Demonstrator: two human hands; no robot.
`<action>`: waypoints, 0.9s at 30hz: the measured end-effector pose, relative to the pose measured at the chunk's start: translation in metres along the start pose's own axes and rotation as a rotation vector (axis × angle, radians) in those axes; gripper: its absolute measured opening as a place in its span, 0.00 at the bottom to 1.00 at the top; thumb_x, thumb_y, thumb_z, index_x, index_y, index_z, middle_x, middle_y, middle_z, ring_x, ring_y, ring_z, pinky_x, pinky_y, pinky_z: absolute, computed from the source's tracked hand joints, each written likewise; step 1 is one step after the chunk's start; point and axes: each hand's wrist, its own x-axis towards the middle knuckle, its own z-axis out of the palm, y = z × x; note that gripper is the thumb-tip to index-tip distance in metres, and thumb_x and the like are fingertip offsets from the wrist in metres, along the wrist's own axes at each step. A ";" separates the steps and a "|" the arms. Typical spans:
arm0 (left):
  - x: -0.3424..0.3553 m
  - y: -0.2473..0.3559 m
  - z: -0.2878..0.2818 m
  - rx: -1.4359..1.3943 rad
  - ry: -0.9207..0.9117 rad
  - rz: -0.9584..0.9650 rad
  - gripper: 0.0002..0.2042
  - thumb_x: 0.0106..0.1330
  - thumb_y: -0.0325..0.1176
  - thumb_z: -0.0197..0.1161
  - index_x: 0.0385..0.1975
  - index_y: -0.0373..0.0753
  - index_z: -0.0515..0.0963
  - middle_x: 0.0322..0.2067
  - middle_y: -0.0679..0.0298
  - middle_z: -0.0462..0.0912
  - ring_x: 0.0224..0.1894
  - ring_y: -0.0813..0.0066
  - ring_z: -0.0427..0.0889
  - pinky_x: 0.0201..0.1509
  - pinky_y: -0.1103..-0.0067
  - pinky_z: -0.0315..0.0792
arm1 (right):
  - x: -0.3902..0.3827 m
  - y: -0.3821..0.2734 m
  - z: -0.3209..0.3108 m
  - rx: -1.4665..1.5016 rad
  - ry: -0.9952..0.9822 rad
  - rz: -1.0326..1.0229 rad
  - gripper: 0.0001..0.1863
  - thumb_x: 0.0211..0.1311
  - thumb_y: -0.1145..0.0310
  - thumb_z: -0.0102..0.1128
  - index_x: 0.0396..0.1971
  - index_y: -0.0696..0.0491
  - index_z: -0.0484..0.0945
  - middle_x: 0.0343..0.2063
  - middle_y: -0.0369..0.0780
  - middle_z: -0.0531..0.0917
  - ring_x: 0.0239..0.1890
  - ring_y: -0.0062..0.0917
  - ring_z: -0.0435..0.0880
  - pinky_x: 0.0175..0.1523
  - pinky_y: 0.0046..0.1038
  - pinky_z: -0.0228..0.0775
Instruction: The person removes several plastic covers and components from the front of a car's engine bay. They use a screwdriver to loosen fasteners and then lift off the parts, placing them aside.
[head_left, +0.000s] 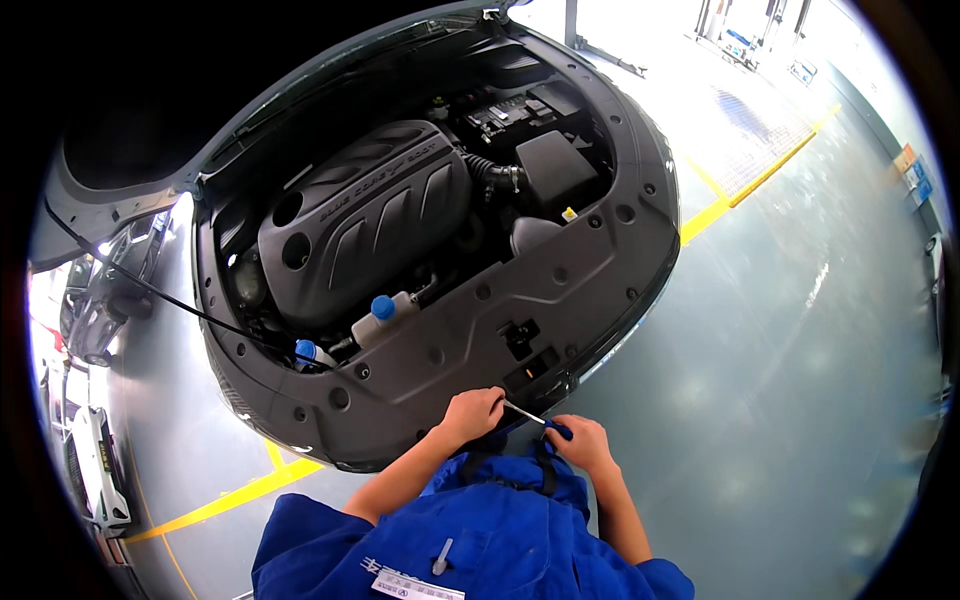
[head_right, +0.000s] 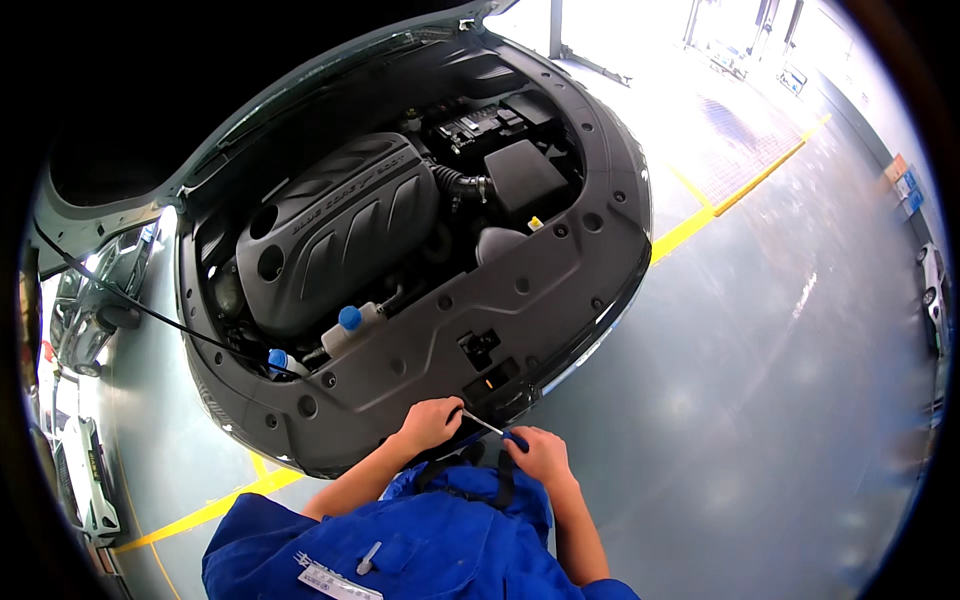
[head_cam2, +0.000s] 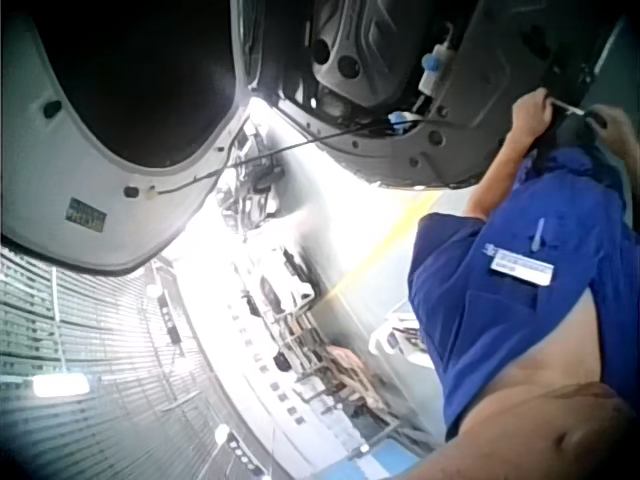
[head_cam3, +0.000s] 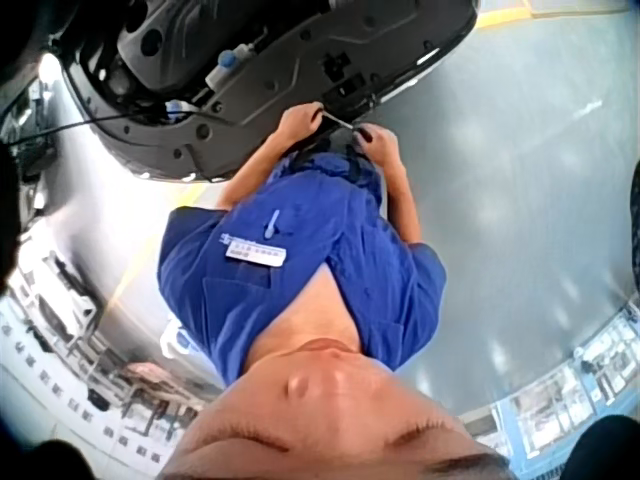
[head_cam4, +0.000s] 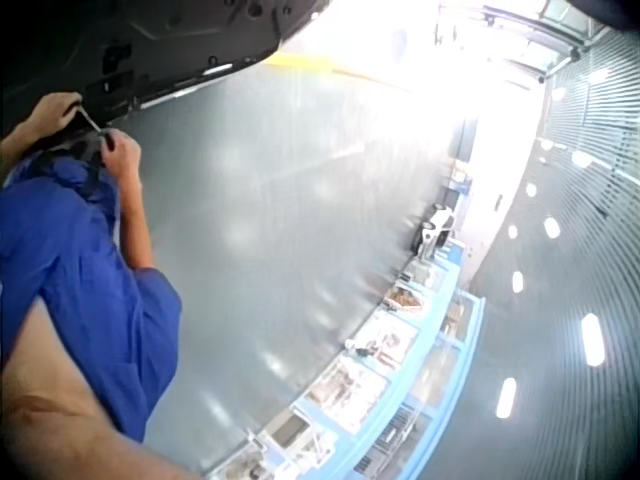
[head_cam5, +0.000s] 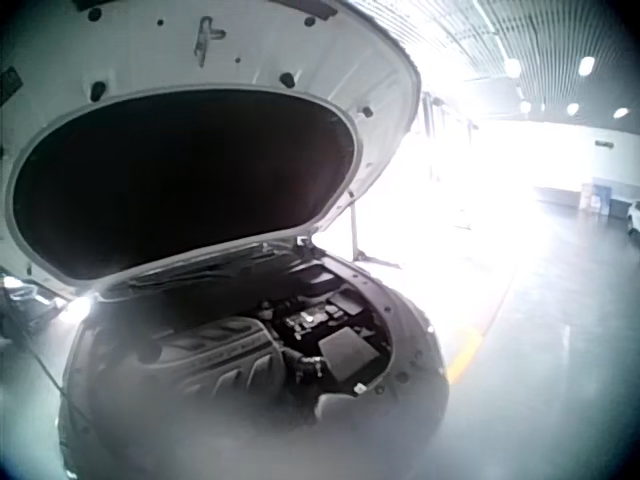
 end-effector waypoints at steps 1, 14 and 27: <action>0.000 0.002 0.002 0.025 0.014 0.004 0.09 0.69 0.37 0.61 0.39 0.40 0.82 0.32 0.55 0.87 0.36 0.51 0.86 0.40 0.61 0.80 | 0.000 0.001 0.002 -0.062 -0.056 0.033 0.17 0.66 0.50 0.64 0.43 0.48 0.87 0.35 0.45 0.90 0.40 0.45 0.89 0.46 0.43 0.81; 0.031 0.024 0.023 0.120 0.223 -0.072 0.09 0.75 0.36 0.56 0.36 0.38 0.71 0.21 0.53 0.82 0.25 0.48 0.84 0.26 0.57 0.76 | 0.022 0.014 0.002 0.007 -0.094 -0.083 0.23 0.70 0.46 0.62 0.44 0.52 0.86 0.28 0.51 0.87 0.32 0.50 0.88 0.39 0.47 0.81; 0.118 0.071 0.042 -1.395 0.211 -0.762 0.09 0.77 0.26 0.50 0.48 0.33 0.77 0.31 0.65 0.77 0.20 0.86 0.66 0.19 0.87 0.57 | 0.023 0.071 -0.076 -0.047 0.048 0.322 0.23 0.71 0.45 0.60 0.43 0.52 0.87 0.28 0.53 0.87 0.35 0.54 0.87 0.41 0.51 0.79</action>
